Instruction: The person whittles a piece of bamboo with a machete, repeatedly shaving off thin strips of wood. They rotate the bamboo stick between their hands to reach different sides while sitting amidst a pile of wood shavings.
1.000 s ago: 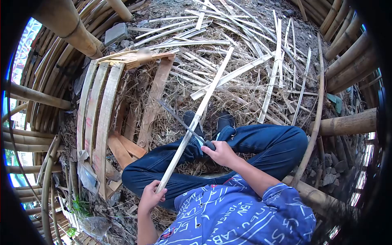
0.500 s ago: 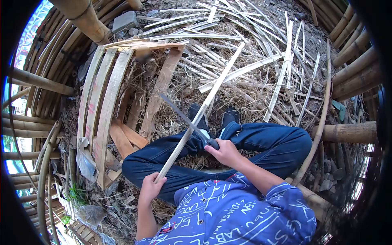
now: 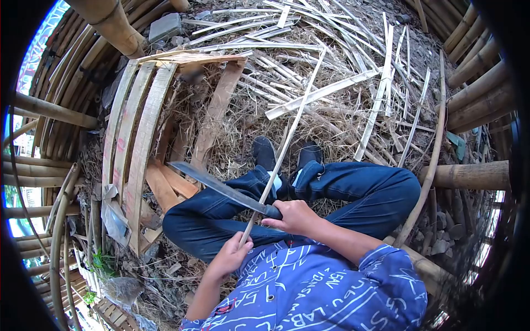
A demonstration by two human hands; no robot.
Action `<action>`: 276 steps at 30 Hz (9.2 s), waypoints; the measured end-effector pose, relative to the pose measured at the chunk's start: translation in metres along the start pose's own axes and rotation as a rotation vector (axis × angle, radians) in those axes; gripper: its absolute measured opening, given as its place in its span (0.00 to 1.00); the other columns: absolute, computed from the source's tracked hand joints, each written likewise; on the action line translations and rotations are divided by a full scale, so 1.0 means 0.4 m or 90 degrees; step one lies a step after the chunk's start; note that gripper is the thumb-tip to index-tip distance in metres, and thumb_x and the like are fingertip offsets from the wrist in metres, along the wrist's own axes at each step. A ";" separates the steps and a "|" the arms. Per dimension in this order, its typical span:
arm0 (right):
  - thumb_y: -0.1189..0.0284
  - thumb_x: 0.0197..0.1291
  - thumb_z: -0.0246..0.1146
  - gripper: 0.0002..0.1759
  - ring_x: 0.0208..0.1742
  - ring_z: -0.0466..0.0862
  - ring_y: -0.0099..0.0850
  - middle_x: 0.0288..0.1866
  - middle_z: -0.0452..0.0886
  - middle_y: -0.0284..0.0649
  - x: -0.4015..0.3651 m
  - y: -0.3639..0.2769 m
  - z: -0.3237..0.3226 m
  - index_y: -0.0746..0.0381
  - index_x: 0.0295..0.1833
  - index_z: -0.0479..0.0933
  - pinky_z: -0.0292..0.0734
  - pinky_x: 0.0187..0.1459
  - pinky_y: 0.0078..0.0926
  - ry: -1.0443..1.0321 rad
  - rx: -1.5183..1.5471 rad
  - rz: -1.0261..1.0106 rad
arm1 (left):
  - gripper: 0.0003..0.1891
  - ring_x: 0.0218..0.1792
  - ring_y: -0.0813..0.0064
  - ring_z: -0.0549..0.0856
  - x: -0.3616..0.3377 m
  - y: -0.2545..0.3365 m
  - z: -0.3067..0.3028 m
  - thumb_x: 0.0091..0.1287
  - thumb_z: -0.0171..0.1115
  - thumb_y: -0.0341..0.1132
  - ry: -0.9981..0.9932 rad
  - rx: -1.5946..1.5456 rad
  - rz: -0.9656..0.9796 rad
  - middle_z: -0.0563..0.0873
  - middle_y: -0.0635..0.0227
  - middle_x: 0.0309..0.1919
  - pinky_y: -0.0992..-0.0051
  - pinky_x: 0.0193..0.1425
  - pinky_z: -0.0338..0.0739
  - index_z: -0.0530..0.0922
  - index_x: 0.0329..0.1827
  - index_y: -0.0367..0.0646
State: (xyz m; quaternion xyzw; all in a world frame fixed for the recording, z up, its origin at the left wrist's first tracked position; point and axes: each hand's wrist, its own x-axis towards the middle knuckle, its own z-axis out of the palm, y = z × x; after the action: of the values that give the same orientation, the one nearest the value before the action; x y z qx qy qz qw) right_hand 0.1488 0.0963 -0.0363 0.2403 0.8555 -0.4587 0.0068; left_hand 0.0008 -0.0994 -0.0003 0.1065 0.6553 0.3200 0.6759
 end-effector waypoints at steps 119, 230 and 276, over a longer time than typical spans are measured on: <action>0.34 0.57 0.56 0.37 0.34 0.86 0.47 0.30 0.84 0.50 0.146 0.292 -0.318 0.62 0.32 0.78 0.80 0.37 0.45 0.108 -0.419 0.181 | 0.17 0.18 0.77 0.69 -0.022 -0.011 -0.028 0.73 0.57 0.39 0.229 0.306 0.145 0.73 0.57 0.15 0.68 0.23 0.66 0.74 0.30 0.33; 0.40 0.57 0.63 0.31 0.27 0.84 0.48 0.22 0.80 0.48 -0.058 0.215 -0.442 0.61 0.31 0.77 0.77 0.32 0.44 0.347 -0.277 0.202 | 0.10 0.27 0.46 0.80 -0.048 0.063 -0.106 0.69 0.59 0.34 0.411 0.444 0.244 0.78 0.48 0.22 0.57 0.31 0.70 0.73 0.33 0.36; 0.58 0.62 0.67 0.20 0.23 0.70 0.21 0.20 0.75 0.34 -0.052 0.028 -0.128 0.68 0.36 0.78 0.69 0.28 0.26 0.133 0.352 0.139 | 0.11 0.25 0.85 0.67 -0.095 -0.114 -0.069 0.62 0.68 0.35 0.092 0.027 0.091 0.71 0.79 0.24 0.78 0.28 0.64 0.73 0.35 0.41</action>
State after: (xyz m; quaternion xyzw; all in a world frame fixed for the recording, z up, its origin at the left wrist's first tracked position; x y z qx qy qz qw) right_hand 0.1826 0.1333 -0.0107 0.3691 0.6636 -0.6434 -0.0977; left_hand -0.0096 -0.1640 0.0020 0.1440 0.6995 0.3602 0.6002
